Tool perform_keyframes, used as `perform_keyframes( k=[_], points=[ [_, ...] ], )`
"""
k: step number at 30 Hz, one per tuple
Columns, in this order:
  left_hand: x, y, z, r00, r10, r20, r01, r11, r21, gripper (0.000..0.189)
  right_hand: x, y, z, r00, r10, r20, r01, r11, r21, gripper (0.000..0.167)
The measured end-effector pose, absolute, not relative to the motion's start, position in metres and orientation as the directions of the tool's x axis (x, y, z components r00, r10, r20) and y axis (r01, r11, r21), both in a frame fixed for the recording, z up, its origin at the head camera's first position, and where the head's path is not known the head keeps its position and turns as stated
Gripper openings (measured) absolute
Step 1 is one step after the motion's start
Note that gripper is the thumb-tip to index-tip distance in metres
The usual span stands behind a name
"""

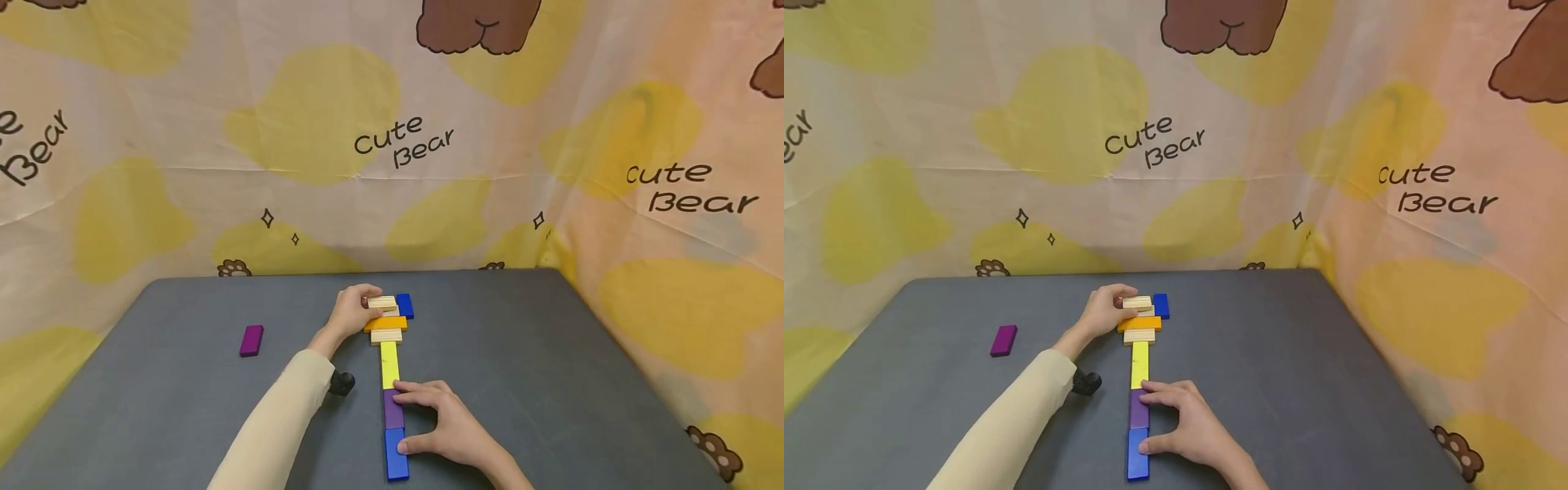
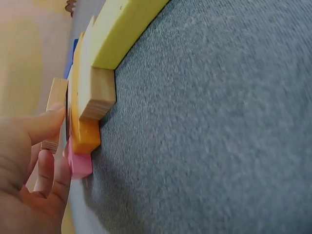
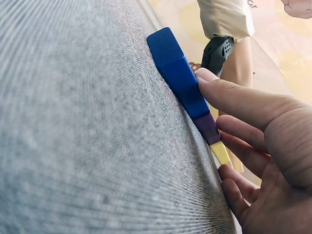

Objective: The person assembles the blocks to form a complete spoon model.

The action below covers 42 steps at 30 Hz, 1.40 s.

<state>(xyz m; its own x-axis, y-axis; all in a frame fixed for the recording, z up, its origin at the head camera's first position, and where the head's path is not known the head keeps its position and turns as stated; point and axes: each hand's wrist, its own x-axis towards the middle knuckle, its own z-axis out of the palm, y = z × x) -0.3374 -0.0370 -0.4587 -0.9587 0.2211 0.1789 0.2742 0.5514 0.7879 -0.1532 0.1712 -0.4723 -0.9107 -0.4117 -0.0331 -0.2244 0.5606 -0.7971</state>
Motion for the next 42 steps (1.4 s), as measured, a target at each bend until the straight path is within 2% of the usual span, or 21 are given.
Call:
perform_keyframes(
  k=[14,28,42],
  points=[
    [-0.350,-0.026,-0.470,-0.965,0.137,0.223,0.262,0.506,0.822,0.040,-0.153,0.171,-0.471,-0.911,-0.411,-0.028,-0.234,0.573,-0.786,0.063],
    [-0.354,-0.032,-0.467,-0.954,0.227,0.194,0.291,0.570,0.768,0.036,-0.154,0.170,-0.470,-0.909,-0.415,-0.045,-0.223,0.574,-0.788,0.062],
    [-0.349,-0.028,-0.466,-0.968,0.183,0.174,0.250,0.597,0.762,0.032,-0.153,0.171,-0.471,-0.911,-0.409,-0.047,-0.215,0.571,-0.792,0.062]
  ],
)
